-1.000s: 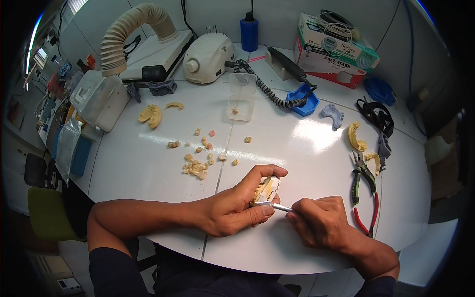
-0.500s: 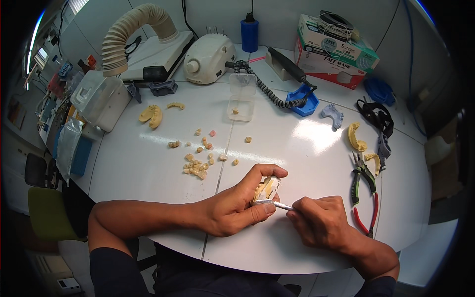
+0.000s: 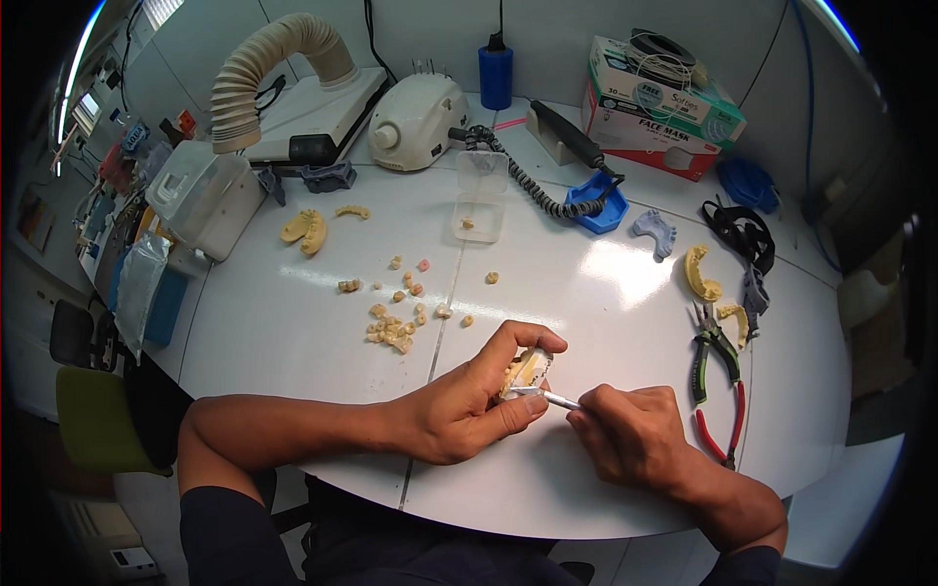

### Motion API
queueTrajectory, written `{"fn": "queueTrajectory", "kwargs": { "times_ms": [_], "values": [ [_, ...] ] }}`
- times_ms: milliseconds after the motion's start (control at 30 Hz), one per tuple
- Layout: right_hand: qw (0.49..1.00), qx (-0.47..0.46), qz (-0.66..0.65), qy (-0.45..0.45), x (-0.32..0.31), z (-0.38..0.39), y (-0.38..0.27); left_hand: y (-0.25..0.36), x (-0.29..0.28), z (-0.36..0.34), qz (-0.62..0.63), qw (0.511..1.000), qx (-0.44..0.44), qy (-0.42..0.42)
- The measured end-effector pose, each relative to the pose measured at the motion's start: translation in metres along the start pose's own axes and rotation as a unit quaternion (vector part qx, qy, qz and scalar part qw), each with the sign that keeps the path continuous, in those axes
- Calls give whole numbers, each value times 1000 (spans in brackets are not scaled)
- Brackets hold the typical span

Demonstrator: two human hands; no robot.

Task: Trimming and carving a dental cast using a small carving tool.

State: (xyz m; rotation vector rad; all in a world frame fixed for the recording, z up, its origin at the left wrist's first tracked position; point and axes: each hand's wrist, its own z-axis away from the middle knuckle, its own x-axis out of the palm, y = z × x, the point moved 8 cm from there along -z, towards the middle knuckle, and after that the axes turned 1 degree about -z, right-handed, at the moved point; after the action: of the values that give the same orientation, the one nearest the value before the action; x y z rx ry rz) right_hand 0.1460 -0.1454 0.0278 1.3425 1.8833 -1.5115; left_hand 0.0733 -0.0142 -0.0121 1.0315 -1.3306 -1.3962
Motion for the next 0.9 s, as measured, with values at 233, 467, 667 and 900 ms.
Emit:
{"fn": "queueTrajectory", "kwargs": {
  "times_ms": [233, 467, 667, 900],
  "values": [
    [1000, 2, -5, 11, -1, -1, 0, -2, 0, 0, -3, 1000, 11, 19],
    [1000, 4, 2, 10, -2, 1, 1, 3, 1, 0, 18, 998, -47, 23],
    [1000, -8, -14, 3, -1, 0, -3, 0, 2, 0, 2, 999, 42, 9],
    [1000, -22, -5, -20, 1, -1, -5, 4, 5, 1, 35, 999, 5, -27]
  ]
}}
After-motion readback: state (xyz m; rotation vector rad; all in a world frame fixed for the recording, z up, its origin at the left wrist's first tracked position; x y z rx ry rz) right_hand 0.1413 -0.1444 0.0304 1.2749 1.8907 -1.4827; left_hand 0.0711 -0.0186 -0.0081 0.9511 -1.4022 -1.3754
